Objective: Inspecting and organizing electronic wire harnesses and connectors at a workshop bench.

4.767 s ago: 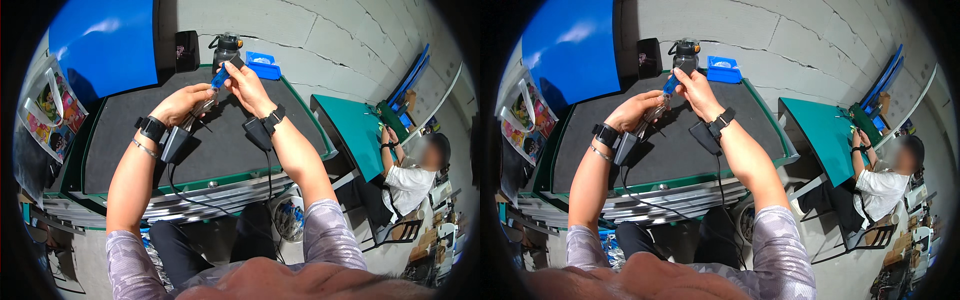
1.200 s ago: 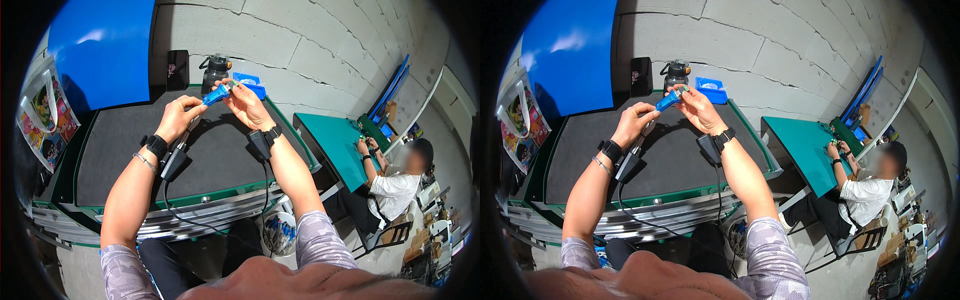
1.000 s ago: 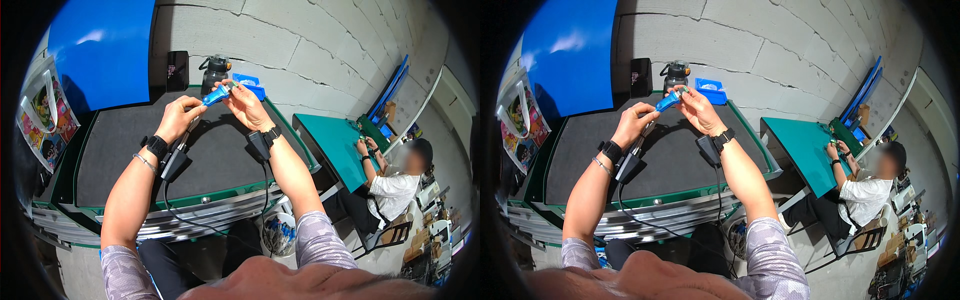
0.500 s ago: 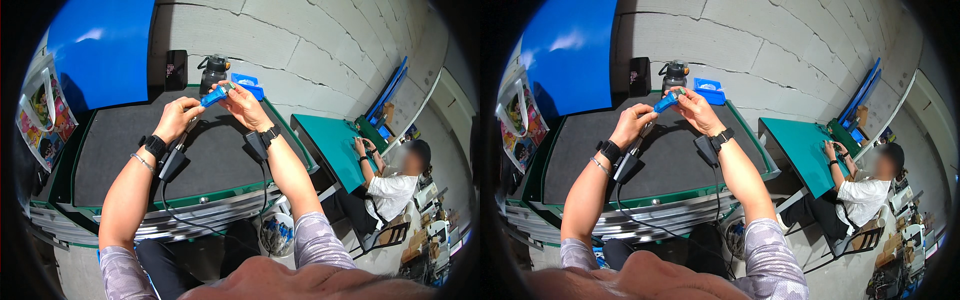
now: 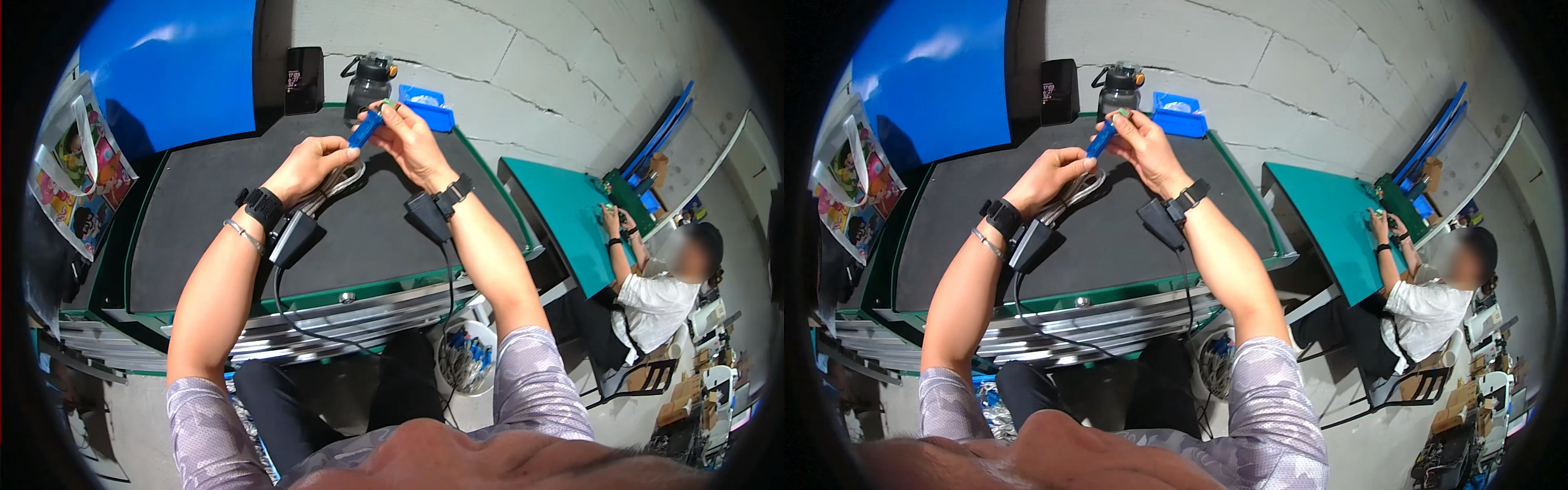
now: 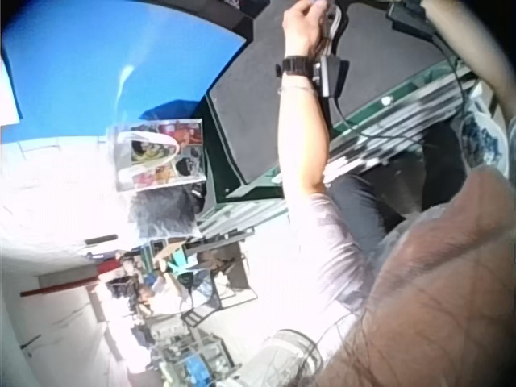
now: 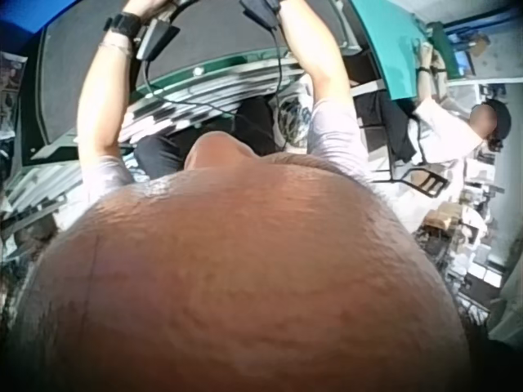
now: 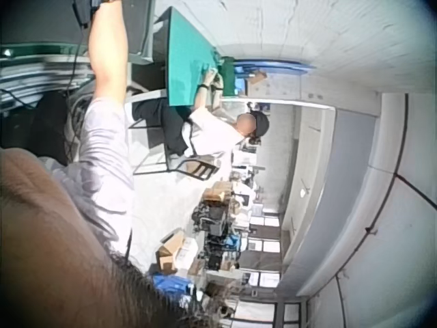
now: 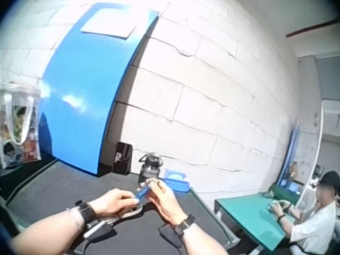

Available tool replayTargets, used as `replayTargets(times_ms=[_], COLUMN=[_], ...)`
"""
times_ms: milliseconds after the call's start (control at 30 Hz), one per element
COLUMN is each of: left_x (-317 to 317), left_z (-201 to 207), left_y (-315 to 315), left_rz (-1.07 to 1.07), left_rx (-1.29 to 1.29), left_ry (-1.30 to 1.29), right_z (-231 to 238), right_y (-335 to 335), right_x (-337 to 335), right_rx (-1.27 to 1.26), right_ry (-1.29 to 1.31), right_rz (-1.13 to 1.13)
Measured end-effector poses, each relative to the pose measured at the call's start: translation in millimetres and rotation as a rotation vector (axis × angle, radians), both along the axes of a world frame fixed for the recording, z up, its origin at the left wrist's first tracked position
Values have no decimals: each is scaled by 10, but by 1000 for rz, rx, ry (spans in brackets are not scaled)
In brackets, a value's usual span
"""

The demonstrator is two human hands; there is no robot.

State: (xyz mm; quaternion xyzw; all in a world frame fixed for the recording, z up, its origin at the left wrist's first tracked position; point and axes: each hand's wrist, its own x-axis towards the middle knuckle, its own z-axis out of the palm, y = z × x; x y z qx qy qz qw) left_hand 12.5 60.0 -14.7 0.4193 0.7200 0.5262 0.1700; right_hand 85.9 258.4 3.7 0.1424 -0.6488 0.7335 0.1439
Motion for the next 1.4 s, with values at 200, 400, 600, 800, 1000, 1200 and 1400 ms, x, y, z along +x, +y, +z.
replayTargets(times_ms=[200,400,600,800,1000,1200,1400], left_x=[-34,-45,44,70,83,101,98], left_z=[-1,-40,23,83,198,237,211], left_y=[-53,-34,-46,-20,-50,-66,-53], left_rz=[5,-58,-124,-118,-228,-199,-196], left_rx=[-61,-230,-194,47,380,435,442], left_ry=[42,152,-47,-232,-479,-484,-476], right_z=[-50,-74,-76,-69,-97,-114,-129], right_y=[179,280,288,374,405,384,220], right_x=[-62,-94,-105,-103,-147,-162,-97], right_rx=[-91,-149,-143,-277,-340,-313,-219], right_ry=[-42,-42,-29,-46,-94,-118,-45], right_rz=[-204,-306,-315,-270,16,282,433])
